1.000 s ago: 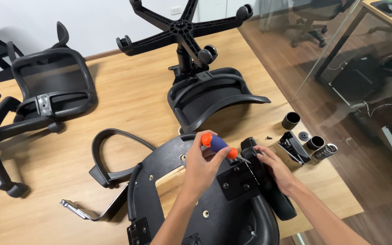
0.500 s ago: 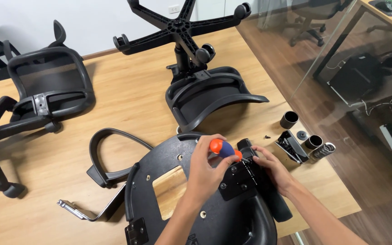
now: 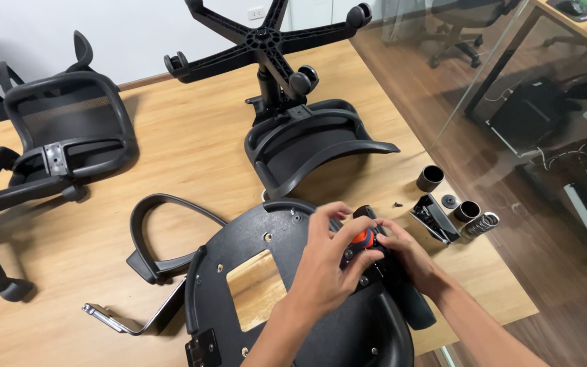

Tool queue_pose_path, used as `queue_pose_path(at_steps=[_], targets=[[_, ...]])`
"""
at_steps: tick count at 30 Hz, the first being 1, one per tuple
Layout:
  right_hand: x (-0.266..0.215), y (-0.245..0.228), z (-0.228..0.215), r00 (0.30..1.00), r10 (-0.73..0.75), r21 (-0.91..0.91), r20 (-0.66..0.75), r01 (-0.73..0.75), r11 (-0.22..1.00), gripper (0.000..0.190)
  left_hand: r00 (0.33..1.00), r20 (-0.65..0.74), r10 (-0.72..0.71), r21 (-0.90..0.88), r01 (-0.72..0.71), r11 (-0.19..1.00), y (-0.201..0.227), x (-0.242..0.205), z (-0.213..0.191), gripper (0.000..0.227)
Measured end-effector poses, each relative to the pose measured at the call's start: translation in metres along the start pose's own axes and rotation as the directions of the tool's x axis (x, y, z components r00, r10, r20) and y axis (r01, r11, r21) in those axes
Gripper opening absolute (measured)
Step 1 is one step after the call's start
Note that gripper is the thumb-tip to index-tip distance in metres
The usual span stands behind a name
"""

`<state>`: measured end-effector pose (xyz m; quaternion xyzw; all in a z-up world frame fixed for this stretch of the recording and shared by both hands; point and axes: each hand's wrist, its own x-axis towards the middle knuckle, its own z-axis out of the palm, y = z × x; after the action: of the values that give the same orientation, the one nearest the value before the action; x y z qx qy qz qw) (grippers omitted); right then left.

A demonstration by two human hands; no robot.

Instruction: The person attaches a black mounting bracket to the underside of a chair seat pan, aligning it and driving screws with a screwdriver, then repositions the seat and reaches for additional hardware and parts from the table to continue assembly.

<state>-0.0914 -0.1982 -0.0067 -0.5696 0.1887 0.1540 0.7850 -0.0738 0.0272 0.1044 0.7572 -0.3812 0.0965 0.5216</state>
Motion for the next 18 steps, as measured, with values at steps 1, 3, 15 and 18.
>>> queue_pose_path(at_steps=[1, 3, 15, 18], targets=[[0.001, 0.001, -0.001, 1.0, 0.001, 0.001, 0.0, -0.001, 1.0, 0.066, 1.0, 0.001, -0.001, 0.0, 0.001, 1.0, 0.0, 0.001, 0.0, 0.045], [0.003, 0.003, -0.005, 1.0, 0.016, -0.015, -0.02, -0.016, 1.0, 0.07, 0.998, 0.02, -0.053, -0.028, 0.054, 0.998, -0.001, 0.003, 0.0, 0.04], [0.005, 0.004, -0.001, 1.0, 0.026, 0.007, 0.007, -0.026, 1.0, 0.076, 0.991, 0.076, -0.113, -0.176, 0.125, 0.976, 0.015, 0.014, -0.019, 0.046], [0.0, 0.0, 0.002, 1.0, 0.007, -0.033, 0.001, -0.007, 0.999, 0.074, 0.989, 0.041, -0.143, -0.157, 0.148, 0.976, 0.016, 0.015, -0.02, 0.04]])
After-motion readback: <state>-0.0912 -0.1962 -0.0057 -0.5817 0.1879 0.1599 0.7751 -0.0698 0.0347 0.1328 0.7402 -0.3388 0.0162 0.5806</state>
